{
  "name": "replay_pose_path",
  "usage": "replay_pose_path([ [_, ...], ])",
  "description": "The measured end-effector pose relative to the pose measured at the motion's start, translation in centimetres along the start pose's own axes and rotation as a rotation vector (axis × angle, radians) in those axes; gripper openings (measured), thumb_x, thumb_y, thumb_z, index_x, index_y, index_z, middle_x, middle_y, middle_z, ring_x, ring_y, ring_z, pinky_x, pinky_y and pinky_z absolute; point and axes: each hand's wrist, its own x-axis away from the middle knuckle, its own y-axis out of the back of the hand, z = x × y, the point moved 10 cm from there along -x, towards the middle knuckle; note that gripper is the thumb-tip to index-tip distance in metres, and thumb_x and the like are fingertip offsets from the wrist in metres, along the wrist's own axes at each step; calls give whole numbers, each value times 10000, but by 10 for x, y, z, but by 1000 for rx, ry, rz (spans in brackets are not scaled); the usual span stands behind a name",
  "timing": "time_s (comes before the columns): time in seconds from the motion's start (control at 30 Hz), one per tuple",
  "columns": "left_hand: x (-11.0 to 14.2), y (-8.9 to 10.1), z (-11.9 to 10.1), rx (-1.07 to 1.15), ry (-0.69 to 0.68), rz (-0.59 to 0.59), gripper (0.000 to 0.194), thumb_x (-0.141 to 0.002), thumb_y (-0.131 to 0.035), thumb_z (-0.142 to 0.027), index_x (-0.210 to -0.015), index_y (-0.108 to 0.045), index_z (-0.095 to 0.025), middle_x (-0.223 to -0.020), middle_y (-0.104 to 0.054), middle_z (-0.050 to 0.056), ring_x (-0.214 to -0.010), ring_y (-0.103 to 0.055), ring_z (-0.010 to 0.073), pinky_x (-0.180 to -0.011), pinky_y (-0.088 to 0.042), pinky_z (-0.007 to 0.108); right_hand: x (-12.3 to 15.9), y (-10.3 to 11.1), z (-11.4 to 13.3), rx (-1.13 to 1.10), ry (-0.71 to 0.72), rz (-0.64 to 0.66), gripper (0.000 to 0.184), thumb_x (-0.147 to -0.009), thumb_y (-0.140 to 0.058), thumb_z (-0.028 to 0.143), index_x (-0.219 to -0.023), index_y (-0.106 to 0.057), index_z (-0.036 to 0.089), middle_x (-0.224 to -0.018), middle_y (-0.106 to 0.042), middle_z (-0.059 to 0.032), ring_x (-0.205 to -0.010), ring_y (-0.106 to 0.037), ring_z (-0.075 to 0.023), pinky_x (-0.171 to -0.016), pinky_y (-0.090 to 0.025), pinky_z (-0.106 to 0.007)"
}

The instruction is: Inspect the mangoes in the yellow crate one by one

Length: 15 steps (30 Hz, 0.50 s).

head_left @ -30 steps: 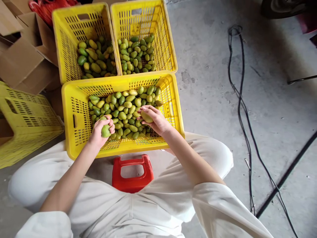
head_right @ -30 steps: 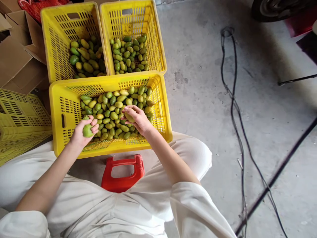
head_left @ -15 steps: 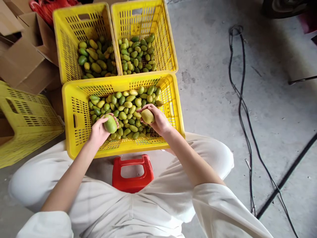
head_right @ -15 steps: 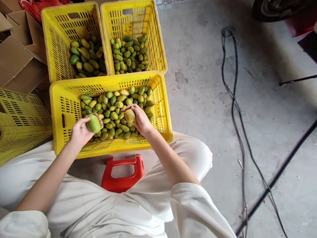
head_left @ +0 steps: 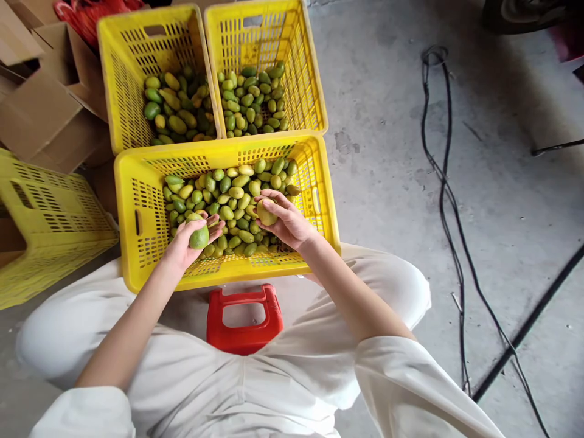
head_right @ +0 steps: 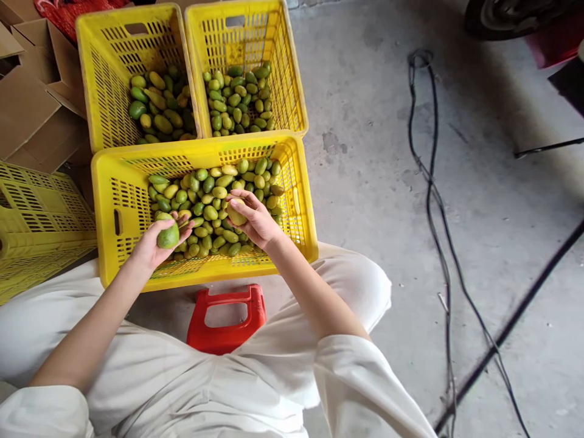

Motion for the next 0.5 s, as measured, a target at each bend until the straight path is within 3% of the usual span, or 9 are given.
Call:
replay_pose_path([
  [0.1,2,0,-4,12,-15,-52,296,-690,-849,-144,-884,-630,-196,-693,-643,-40,-579,-618,90,-537,-494,172,-2,0,-5,1,-33,-2,532,-614,-1041,419,-1010,-713,282,-1043,-772,29,-880,-715,-160,-720,-623,-278],
  [0.2,4,3,-13,15,-73,-109,275,-728,-830,-172,-800,-566,-203,-615,-550,-65,-495,-526,60,-462,-396,154,-5,8,-5,33,-22,-59,491,-654,-1023,488,-932,-683,268,-964,-742,16,-789,-679,-151,-612,-546,-253],
  [0.33,6,5,-18,-31,-105,-128,270,-773,-804,-218,-765,-534,-215,-578,-507,-64,-455,-493,68,-435,-365,169,-8,15,-1,69,26,-81,583,-616,-1061,522,-918,-641,252,-876,-686,23,-670,-599,-118,-491,-384,-238],
  [0.5,1,6,-10,-17,-32,-125,241,-838,-771,-317,-785,-557,-219,-587,-542,-40,-460,-524,101,-450,-423,202,-12,19,-5,21,1,-81,550,-736,-990,595,-875,-570,269,-785,-645,23,-632,-599,-143,-481,-444,-260],
])
